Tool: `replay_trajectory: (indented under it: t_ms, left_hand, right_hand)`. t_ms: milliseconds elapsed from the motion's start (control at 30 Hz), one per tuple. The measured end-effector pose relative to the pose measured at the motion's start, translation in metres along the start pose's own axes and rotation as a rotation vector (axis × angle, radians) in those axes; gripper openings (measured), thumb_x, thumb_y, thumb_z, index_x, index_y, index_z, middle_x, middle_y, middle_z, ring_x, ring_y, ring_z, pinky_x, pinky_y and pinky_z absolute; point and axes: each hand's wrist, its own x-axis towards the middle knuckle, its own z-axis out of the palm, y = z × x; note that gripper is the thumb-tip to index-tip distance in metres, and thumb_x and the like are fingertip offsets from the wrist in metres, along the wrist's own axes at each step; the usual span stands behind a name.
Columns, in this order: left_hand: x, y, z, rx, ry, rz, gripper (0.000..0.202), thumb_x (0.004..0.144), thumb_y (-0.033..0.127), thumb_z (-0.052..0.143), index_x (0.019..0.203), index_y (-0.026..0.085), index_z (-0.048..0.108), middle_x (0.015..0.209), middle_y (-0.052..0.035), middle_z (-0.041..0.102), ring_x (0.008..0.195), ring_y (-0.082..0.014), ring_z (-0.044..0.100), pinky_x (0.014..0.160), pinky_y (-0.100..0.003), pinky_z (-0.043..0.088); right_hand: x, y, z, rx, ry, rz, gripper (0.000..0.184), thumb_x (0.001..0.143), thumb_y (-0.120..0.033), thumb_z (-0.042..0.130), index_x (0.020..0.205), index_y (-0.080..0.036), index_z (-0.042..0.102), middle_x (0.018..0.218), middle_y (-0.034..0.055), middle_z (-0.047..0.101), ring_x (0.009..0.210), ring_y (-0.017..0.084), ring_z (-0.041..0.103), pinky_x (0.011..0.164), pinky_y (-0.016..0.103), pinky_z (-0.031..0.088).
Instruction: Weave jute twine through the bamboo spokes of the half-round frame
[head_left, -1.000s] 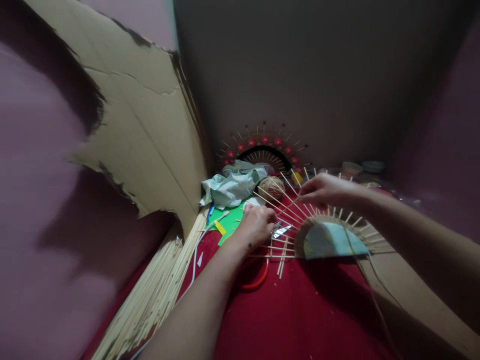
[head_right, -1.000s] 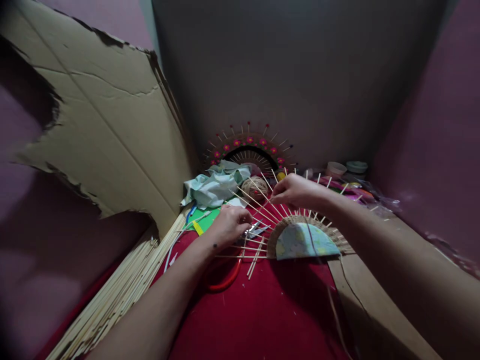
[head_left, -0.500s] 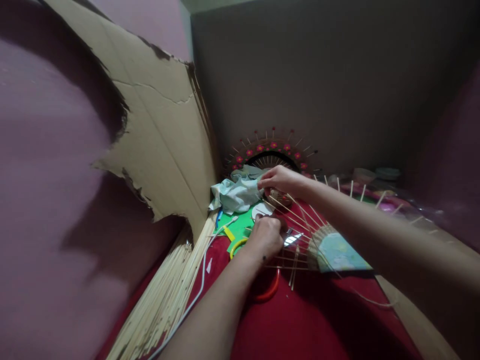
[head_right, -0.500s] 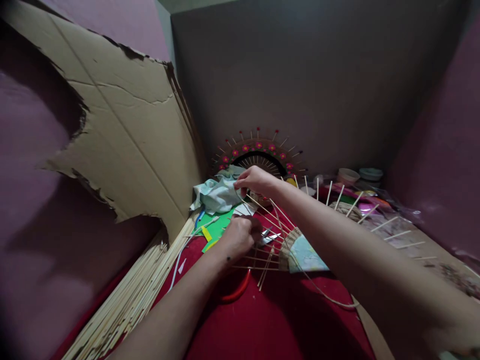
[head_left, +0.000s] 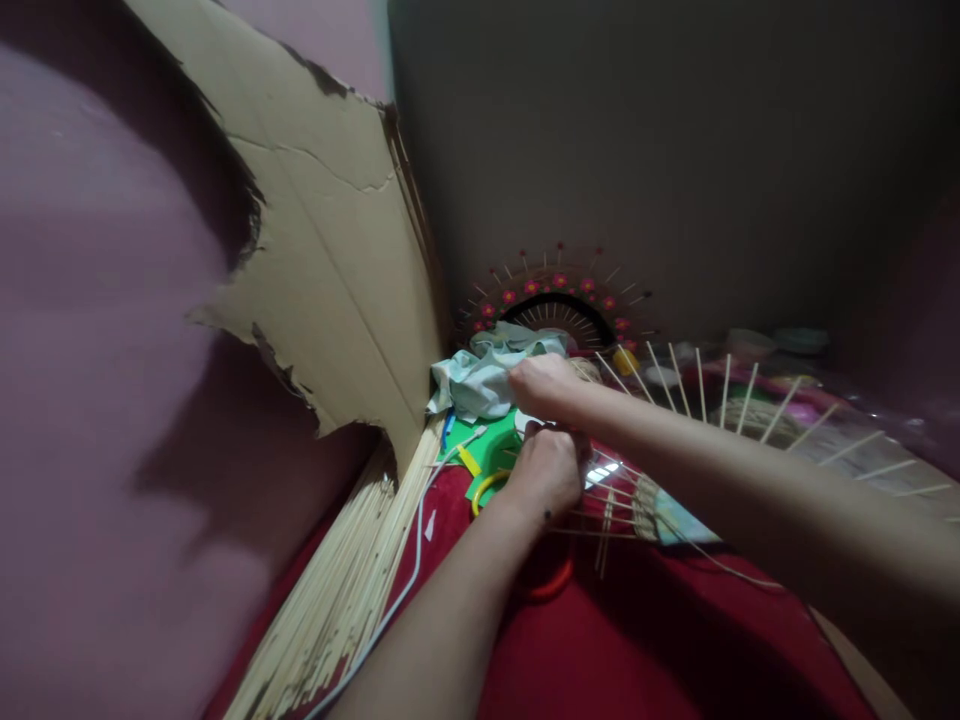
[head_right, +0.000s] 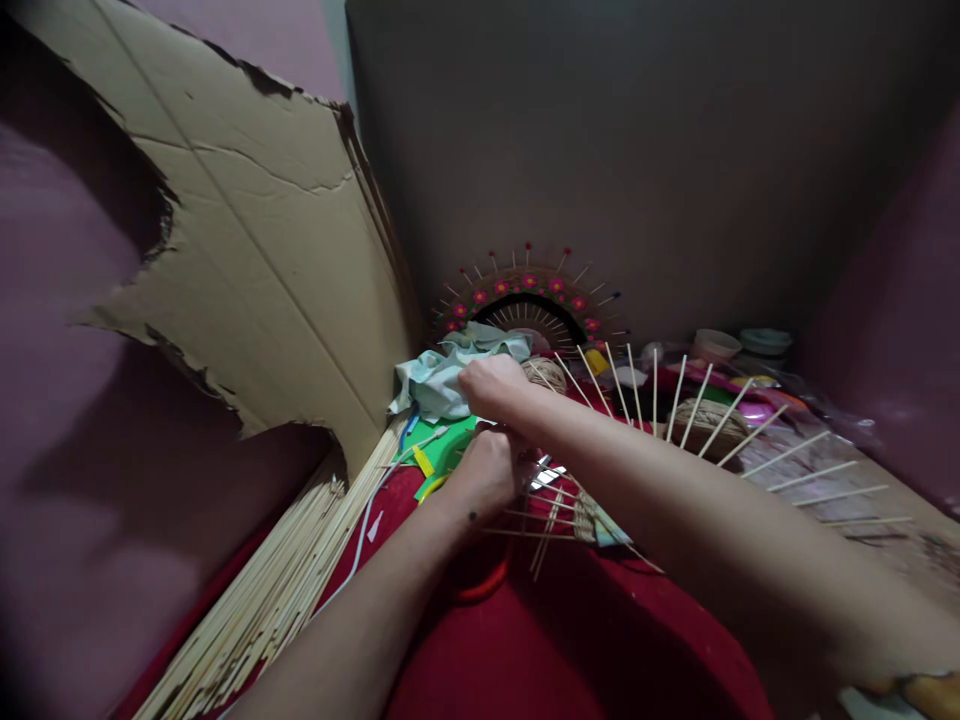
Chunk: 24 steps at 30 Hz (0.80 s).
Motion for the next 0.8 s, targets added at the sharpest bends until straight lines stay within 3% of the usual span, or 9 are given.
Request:
replay_trajectory:
  t_ms: [167, 367, 633, 733, 800]
  left_hand:
    - [0.001, 0.000, 0.000, -0.069, -0.041, -0.029, 0.022, 0.079, 0.022, 0.047, 0.074, 0.017, 0.067, 0.071, -0.0069, 0.068, 0.069, -0.0181, 0.059, 0.078, -0.034, 0.039]
    - [0.003, -0.006, 0.008, -0.063, 0.006, 0.007, 0.014, 0.073, 0.016, 0.052, 0.074, 0.019, 0.066, 0.078, -0.0041, 0.067, 0.078, -0.0188, 0.059, 0.080, -0.036, 0.036]
    - [0.006, -0.010, 0.009, -0.139, -0.015, -0.014, 0.010, 0.071, 0.017, 0.056, 0.071, 0.019, 0.065, 0.074, -0.0018, 0.065, 0.071, -0.0146, 0.057, 0.076, -0.031, 0.039]
    - [0.006, -0.009, 0.010, -0.152, -0.011, -0.015, 0.011, 0.070, 0.015, 0.056, 0.072, 0.019, 0.066, 0.075, -0.0020, 0.066, 0.072, -0.0142, 0.057, 0.075, -0.030, 0.039]
    - [0.006, -0.009, 0.011, -0.165, -0.005, -0.013, 0.011, 0.069, 0.014, 0.056, 0.072, 0.019, 0.066, 0.075, -0.0020, 0.066, 0.072, -0.0141, 0.057, 0.074, -0.030, 0.039]
  right_hand:
    - [-0.031, 0.023, -0.013, -0.069, 0.140, 0.071, 0.029, 0.074, -0.024, 0.043, 0.085, -0.016, 0.069, 0.090, 0.0146, 0.067, 0.078, 0.024, 0.061, 0.060, 0.029, 0.039]
    - [-0.088, 0.062, -0.014, 0.030, 0.215, 0.249, 0.020, 0.068, -0.028, 0.048, 0.066, -0.021, 0.066, 0.064, 0.0039, 0.064, 0.057, 0.013, 0.052, 0.050, 0.024, 0.030]
    - [-0.132, 0.113, -0.011, 0.210, 0.000, 0.437, 0.016, 0.066, -0.024, 0.049, 0.058, -0.019, 0.062, 0.050, 0.0008, 0.052, 0.050, 0.012, 0.045, 0.047, 0.025, 0.029]
    - [-0.140, 0.123, -0.010, 0.258, -0.138, 0.452, 0.016, 0.067, -0.022, 0.049, 0.060, -0.019, 0.063, 0.053, 0.0020, 0.055, 0.051, 0.013, 0.048, 0.048, 0.026, 0.031]
    - [-0.144, 0.123, -0.007, 0.178, -0.211, 0.456, 0.015, 0.068, -0.023, 0.051, 0.063, -0.018, 0.064, 0.061, 0.0052, 0.059, 0.056, 0.015, 0.051, 0.050, 0.027, 0.032]
